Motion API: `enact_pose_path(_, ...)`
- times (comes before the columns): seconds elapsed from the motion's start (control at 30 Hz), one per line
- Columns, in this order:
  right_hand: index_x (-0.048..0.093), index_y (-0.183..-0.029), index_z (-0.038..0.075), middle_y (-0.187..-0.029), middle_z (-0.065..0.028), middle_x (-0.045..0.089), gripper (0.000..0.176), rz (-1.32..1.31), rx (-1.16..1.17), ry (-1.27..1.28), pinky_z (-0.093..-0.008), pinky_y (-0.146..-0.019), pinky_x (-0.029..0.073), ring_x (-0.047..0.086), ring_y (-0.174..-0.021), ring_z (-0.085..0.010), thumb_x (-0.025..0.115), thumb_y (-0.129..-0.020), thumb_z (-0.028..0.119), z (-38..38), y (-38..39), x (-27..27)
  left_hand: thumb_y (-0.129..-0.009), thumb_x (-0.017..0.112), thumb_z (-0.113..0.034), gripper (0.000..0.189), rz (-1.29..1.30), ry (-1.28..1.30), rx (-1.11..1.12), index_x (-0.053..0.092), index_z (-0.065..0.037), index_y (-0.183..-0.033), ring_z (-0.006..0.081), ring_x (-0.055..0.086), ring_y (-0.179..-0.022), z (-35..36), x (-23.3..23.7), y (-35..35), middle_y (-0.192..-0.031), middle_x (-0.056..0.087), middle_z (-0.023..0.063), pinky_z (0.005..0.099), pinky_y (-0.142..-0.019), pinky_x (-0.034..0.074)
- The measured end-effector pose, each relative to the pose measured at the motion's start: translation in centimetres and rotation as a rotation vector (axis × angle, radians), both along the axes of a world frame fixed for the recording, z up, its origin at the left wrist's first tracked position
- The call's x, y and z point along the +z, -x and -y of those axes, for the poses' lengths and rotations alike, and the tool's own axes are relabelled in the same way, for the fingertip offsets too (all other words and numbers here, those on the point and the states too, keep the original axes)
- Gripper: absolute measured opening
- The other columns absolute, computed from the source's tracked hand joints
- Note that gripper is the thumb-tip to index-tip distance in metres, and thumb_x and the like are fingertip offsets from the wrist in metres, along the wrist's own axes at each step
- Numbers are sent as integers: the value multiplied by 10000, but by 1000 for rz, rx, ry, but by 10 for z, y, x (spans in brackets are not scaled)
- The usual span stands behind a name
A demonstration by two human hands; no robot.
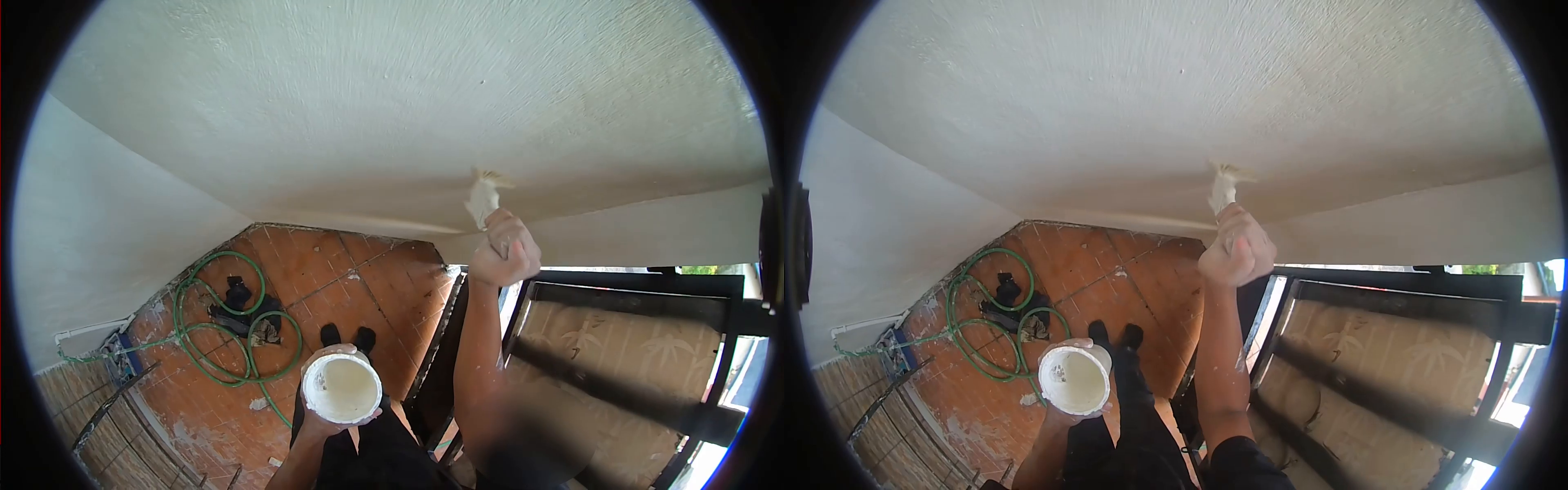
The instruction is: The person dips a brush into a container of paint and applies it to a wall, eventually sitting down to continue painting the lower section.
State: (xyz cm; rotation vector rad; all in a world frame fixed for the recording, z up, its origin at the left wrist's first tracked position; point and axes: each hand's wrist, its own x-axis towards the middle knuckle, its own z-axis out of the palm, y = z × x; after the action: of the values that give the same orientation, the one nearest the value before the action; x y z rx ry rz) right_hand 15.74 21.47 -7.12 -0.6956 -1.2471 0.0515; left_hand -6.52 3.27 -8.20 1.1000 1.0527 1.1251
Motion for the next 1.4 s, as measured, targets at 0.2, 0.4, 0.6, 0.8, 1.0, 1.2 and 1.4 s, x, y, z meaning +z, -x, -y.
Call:
enact_pose_path(0.2, 278, -479, 85, -446, -17, 249, 168, 81, 218, -196, -315, -437, 197, 198, -419, -142, 386, -598, 135, 26, -10, 110, -487, 850, -336, 850, -18, 1, -64, 400, -48, -1148, 205, 487, -1010, -6, -4, 4, -1116, 475, 110, 323, -830, 422)
enact_pose_path(0.4, 324, -502, 53, -452, -32, 310, 200, 216, 75, -268, -311, -444, 211, 242, -420, -156, 446, -641, 130, 5, 7, 109, -468, 853, -240, 821, 52, -41, -16, 422, -33, -1136, 196, 520, -963, -12, -3, 0, -1070, 499, 110, 318, -812, 444)
enact_pose_path(0.6, 303, -479, 16, -430, -74, 336, 227, 188, -344, 81, -296, -361, 266, 306, -380, -174, 385, -685, 65, 17, -16, -77, -473, 858, -334, 921, 0, -68, -57, 339, -41, -1175, 242, 490, -1018, -5, -47, -3, -1098, 479, 136, 359, -853, 417)
enact_pose_path(0.8, 299, -452, 102, -440, -48, 346, 296, -261, -119, 24, -310, -444, 374, 372, -439, -183, 375, -714, 217, 8, -25, -74, -476, 867, -239, 865, -89, 83, -37, 370, -35, -1154, 205, 499, -1014, -25, -174, -16, -1091, 491, 107, 345, -861, 425)
enact_pose_path(1.0, 292, -510, 113, -489, -40, 330, 262, -22, 129, -501, -289, -437, 344, 355, -450, -162, 374, -731, 225, 6, -58, 48, -488, 861, -153, 785, -29, -84, -75, 411, -35, -1121, 161, 541, -923, -66, -317, -48, -1007, 539, 68, 309, -823, 455)
enact_pose_path(1.2, 196, -465, 105, -413, -22, 204, 293, 139, 296, -772, -297, -369, 296, 254, -347, -153, 320, -723, 164, -9, -75, -8, -511, 859, -146, 727, 13, -147, -69, 452, -30, -1102, 146, 555, -919, -86, -452, -47, -1003, 567, 62, 297, -818, 454)
enact_pose_path(1.4, 162, -431, 101, -391, -36, 196, 289, -6, -29, -656, -304, -368, 262, 174, -351, -133, 339, -659, 127, 10, -62, -185, -527, 841, -73, 635, 93, -116, 3, 462, -16, -1033, 132, 569, -841, -72, -500, -37, -939, 583, 64, 279, -752, 479)
